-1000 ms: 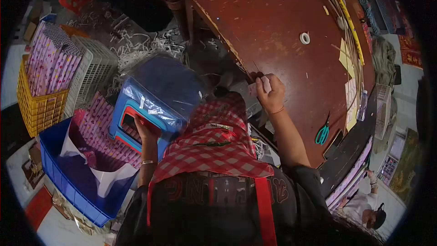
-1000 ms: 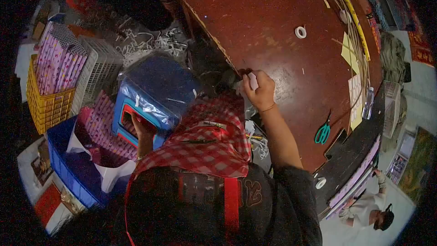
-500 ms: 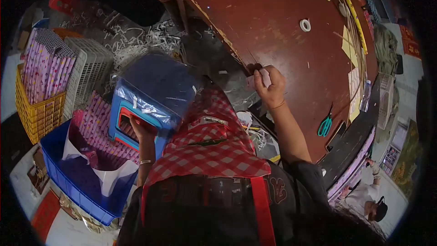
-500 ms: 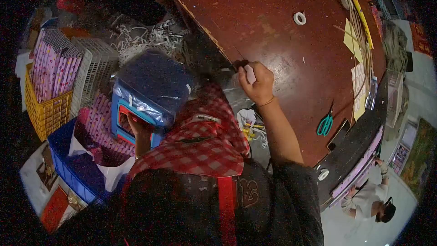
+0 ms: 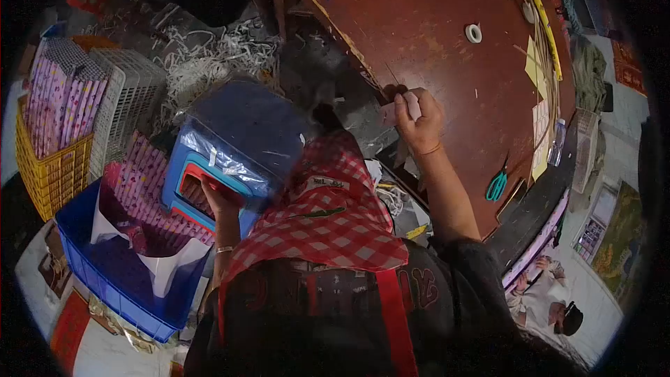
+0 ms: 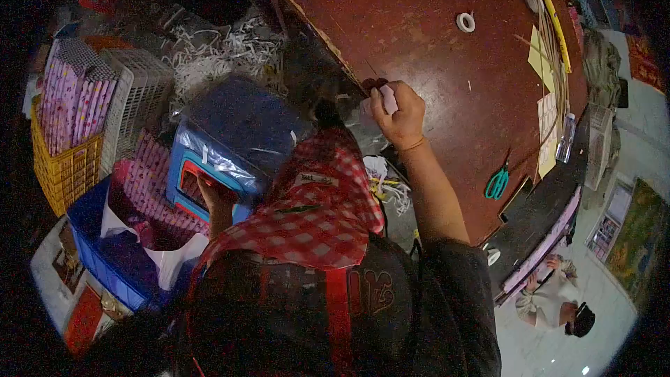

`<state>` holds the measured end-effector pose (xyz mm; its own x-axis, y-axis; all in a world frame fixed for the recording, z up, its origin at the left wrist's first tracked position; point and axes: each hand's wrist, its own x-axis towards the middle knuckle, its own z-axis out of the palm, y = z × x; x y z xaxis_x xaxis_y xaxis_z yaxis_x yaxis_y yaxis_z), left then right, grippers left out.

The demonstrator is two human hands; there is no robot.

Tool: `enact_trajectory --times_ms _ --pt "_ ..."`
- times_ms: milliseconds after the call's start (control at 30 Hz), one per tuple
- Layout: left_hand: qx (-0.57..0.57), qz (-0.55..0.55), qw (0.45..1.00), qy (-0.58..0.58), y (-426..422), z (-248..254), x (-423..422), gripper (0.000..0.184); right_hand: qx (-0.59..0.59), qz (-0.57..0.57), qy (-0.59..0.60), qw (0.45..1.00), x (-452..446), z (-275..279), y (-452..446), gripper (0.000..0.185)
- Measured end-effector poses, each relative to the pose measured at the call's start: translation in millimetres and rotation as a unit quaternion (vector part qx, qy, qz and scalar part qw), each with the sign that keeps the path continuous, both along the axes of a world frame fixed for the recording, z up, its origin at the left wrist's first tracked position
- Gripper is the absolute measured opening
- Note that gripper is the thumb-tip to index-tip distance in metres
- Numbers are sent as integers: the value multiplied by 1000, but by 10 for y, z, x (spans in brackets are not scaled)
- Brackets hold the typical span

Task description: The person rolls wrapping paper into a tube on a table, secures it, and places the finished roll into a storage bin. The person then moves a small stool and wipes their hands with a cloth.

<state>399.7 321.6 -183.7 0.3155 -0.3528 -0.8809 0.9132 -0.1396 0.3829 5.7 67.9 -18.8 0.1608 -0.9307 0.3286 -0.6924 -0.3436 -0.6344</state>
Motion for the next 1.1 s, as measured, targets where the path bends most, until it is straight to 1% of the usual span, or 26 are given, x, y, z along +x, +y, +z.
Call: enact_trajectory --times_ms 67,100,167,200,233,267,300,333,367,433,467,567,600,667,733,767,800,867,900,967,1000,1067,1100 --pt "32 -5 999 -15 -90 58 5 57 1 -6 -2 1000 18 -8 25 15" --pt "69 -5 996 -53 -156 99 -22 55 -4 -10 -5 1000 52 2 4 15" --pt "59 -16 998 -30 -210 -92 63 54 -8 -22 12 1000 75 19 -33 15" --pt "53 -19 998 -6 -162 -79 82 53 -7 -25 30 999 74 31 27 15" --pt "61 -59 996 9 -164 -51 134 54 5 -29 17 999 72 4 32 15" --pt "58 -42 997 -6 -172 -14 90 52 1 -29 19 999 77 10 30 14" --pt "51 -26 998 -22 -316 211 -24 51 -6 -30 21 999 87 18 30 13" --pt "41 -2 997 -66 -340 182 -61 52 -17 -29 18 999 96 16 13 13" --pt "22 -14 999 -39 -308 167 -44 56 -19 -32 21 999 81 0 -18 13" --pt "42 -79 996 5 -202 145 76 62 8 -44 34 998 58 -29 64 13" --pt "49 -69 996 -23 -194 91 59 61 -31 -24 41 998 53 -46 42 18" --pt "58 -42 997 -17 -228 -31 85 58 -11 -28 21 999 71 -18 43 18" --pt "56 -38 998 -16 -271 6 53 58 -13 -25 22 999 69 -15 35 18" --pt "39 -41 998 -29 -338 81 -9 56 0 -25 24 999 56 -28 41 16" --pt "52 -55 997 -1 -349 62 13 56 -1 -22 26 999 67 -10 55 16" --pt "40 -55 997 -33 -370 41 -32 58 -5 -19 28 999 73 1 35 15" --pt "35 -52 997 -35 -409 14 -42 58 -10 -17 27 999 79 12 16 15" --pt "-27 -76 996 -49 -489 -55 -93 61 0 -7 20 1000 78 37 21 14" --pt "-31 -70 996 -49 -521 -114 -132 61 3 9 25 1000 54 34 16 14" --pt "8 -105 991 -83 -593 -233 -231 70 38 25 31 998 -3 104 64 13" --pt "-34 -102 994 -35 -615 -342 -258 66 53 10 12 998 -18 153 128 13" --pt "-9 -135 991 -2 -789 -342 -433 66 49 18 53 997 -161 170 307 14" --pt "21 -150 988 10 -865 -401 -529 62 48 22 68 996 -249 181 403 15"
